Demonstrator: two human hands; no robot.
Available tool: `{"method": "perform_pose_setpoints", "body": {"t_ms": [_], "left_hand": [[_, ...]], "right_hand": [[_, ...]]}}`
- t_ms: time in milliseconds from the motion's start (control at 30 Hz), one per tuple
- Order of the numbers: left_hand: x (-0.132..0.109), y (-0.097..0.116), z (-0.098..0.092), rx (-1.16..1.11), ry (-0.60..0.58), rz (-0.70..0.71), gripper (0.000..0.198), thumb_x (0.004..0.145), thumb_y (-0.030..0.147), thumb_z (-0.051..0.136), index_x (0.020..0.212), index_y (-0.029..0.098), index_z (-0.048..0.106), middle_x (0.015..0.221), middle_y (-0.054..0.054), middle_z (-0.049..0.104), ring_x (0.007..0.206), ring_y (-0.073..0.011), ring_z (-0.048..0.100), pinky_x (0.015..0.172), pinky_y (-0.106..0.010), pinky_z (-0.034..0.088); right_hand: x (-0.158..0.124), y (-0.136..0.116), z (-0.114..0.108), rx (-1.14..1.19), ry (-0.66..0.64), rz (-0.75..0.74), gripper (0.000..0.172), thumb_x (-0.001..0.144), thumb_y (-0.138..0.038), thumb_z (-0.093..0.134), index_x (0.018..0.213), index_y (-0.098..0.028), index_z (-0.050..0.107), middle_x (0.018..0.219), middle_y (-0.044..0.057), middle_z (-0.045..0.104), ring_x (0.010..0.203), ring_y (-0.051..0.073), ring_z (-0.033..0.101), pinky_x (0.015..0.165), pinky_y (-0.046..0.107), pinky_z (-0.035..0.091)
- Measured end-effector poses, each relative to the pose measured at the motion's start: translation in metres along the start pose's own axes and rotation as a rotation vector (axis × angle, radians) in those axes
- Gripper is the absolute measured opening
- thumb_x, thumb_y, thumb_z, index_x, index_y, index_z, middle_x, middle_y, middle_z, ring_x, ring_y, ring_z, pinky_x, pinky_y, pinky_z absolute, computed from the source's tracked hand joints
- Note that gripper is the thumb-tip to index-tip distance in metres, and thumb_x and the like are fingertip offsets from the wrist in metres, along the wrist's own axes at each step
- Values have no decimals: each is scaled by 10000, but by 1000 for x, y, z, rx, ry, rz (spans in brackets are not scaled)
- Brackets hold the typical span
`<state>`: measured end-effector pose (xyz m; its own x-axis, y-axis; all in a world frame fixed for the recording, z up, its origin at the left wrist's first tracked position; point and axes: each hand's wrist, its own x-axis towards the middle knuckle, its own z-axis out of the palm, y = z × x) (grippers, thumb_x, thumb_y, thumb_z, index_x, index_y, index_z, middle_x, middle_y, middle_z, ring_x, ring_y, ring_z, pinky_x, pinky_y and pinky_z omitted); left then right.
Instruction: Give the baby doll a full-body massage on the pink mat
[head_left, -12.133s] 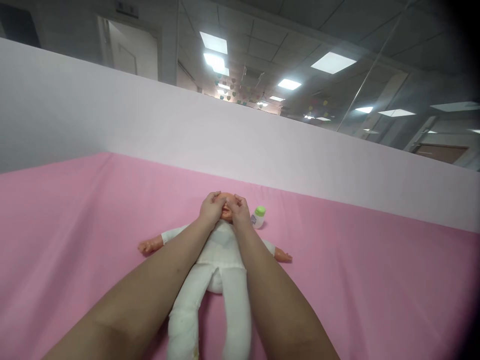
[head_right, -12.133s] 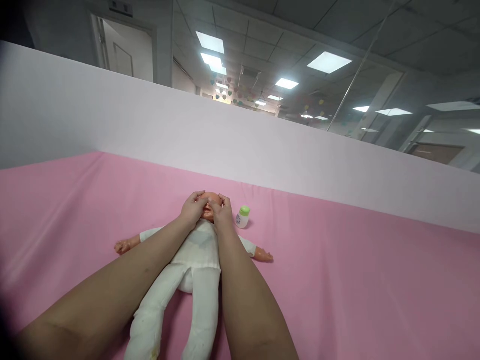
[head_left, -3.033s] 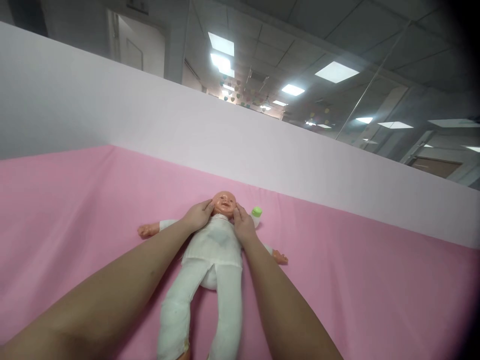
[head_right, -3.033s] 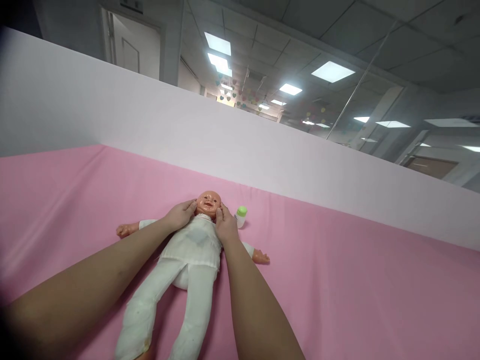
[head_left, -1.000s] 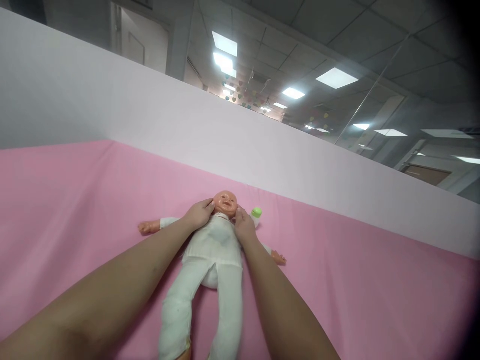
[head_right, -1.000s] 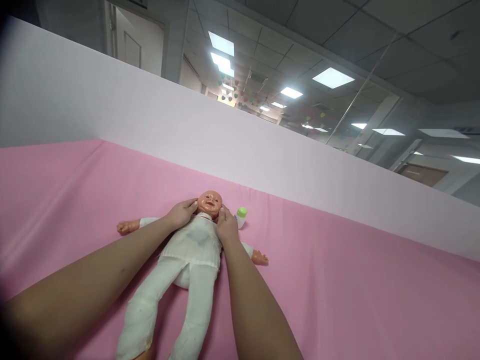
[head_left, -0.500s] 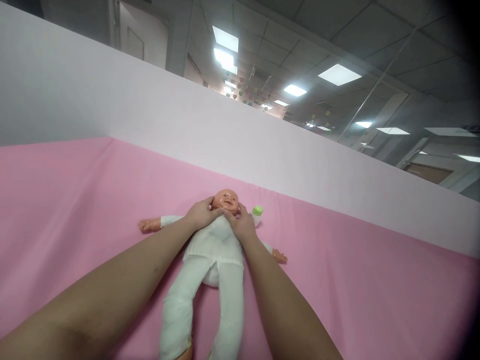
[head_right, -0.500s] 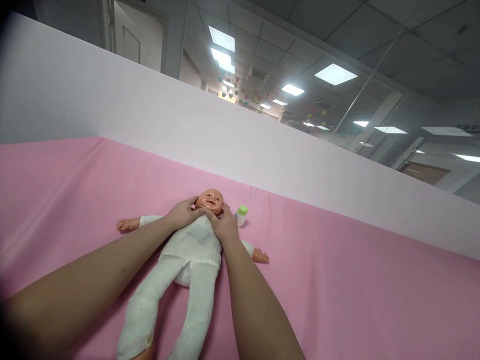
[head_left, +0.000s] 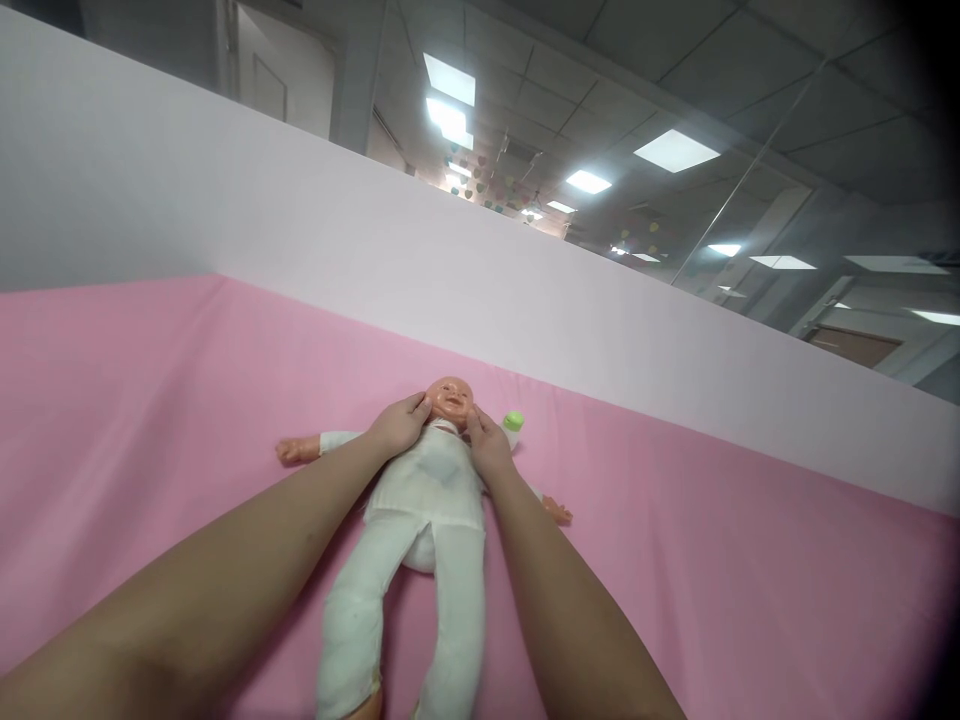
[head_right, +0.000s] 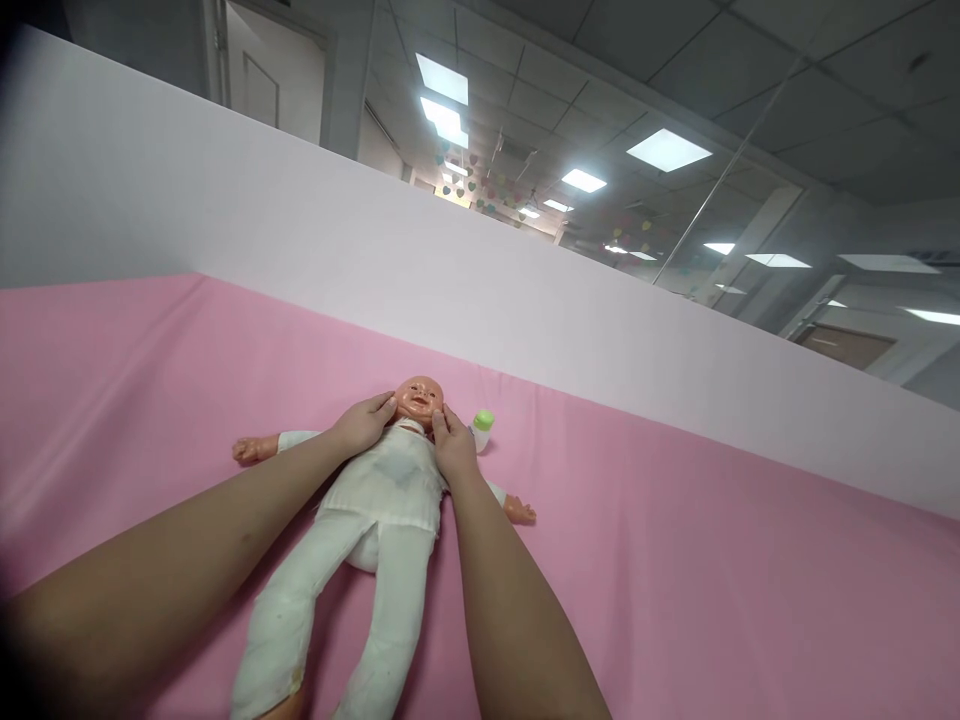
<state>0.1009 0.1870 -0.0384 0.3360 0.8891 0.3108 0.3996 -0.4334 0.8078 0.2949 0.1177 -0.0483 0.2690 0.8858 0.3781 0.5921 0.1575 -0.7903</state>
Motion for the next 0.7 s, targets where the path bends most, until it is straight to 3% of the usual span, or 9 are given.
{"method": "perform_pose_setpoints", "body": {"t_ms": [100, 200, 300, 433, 533, 700], "left_hand": [[0, 1, 1, -6, 10, -7, 638, 973, 645, 325, 1290, 224, 684, 1307, -81, 713, 1227, -307, 639, 1044, -391, 478], [-2, 3, 0, -11, 5, -6, 657, 976, 666, 292, 1266, 231, 692, 1288, -77, 723, 1205, -304, 649, 1032, -388, 484], [-3, 6, -3, -13, -16, -1, 667, 953, 712, 323, 1270, 245, 679, 1266, -79, 731, 1186, -311, 656, 1017, -390, 487], [-5, 7, -5, 49, -47, -3, 651, 854, 744, 524, 1292, 275, 638, 1219, -73, 742, 1104, -327, 681, 943, -408, 510], [-4, 5, -4, 77, -49, -34, 693, 792, 736, 617, 1311, 277, 610, 1239, -80, 729, 1087, -327, 684, 881, -391, 526], [-3, 3, -2, 92, -56, -25, 733, 797, 762, 593, 1326, 254, 595, 1254, -106, 715, 1093, -329, 680, 897, -393, 517]], "right_hand": [[2, 4, 2, 38, -12, -18, 637, 1020, -627, 271, 1269, -206, 679, 1009, 49, 772, 892, 197, 713, 857, 330, 558], [1, 1, 2, 48, -12, -41, 616, 1030, -615, 260, 1241, -218, 682, 1094, 47, 761, 949, 188, 708, 891, 319, 545], [-2, -6, -1, 10, -32, -41, 568, 988, -645, 414, 1331, -246, 627, 1212, 48, 731, 1072, 199, 688, 957, 320, 518], [-5, -18, -3, -110, -54, 36, 755, 828, -698, 661, 1417, -236, 556, 1170, 78, 739, 1015, 241, 707, 903, 344, 539], [-6, -23, -2, -154, -34, 35, 763, 801, -741, 661, 1375, -243, 590, 1140, 83, 742, 1013, 257, 703, 883, 359, 539], [-5, -21, -1, -171, 5, 51, 702, 818, -704, 666, 1326, -222, 619, 1153, 95, 736, 1028, 258, 696, 893, 360, 532]]}}
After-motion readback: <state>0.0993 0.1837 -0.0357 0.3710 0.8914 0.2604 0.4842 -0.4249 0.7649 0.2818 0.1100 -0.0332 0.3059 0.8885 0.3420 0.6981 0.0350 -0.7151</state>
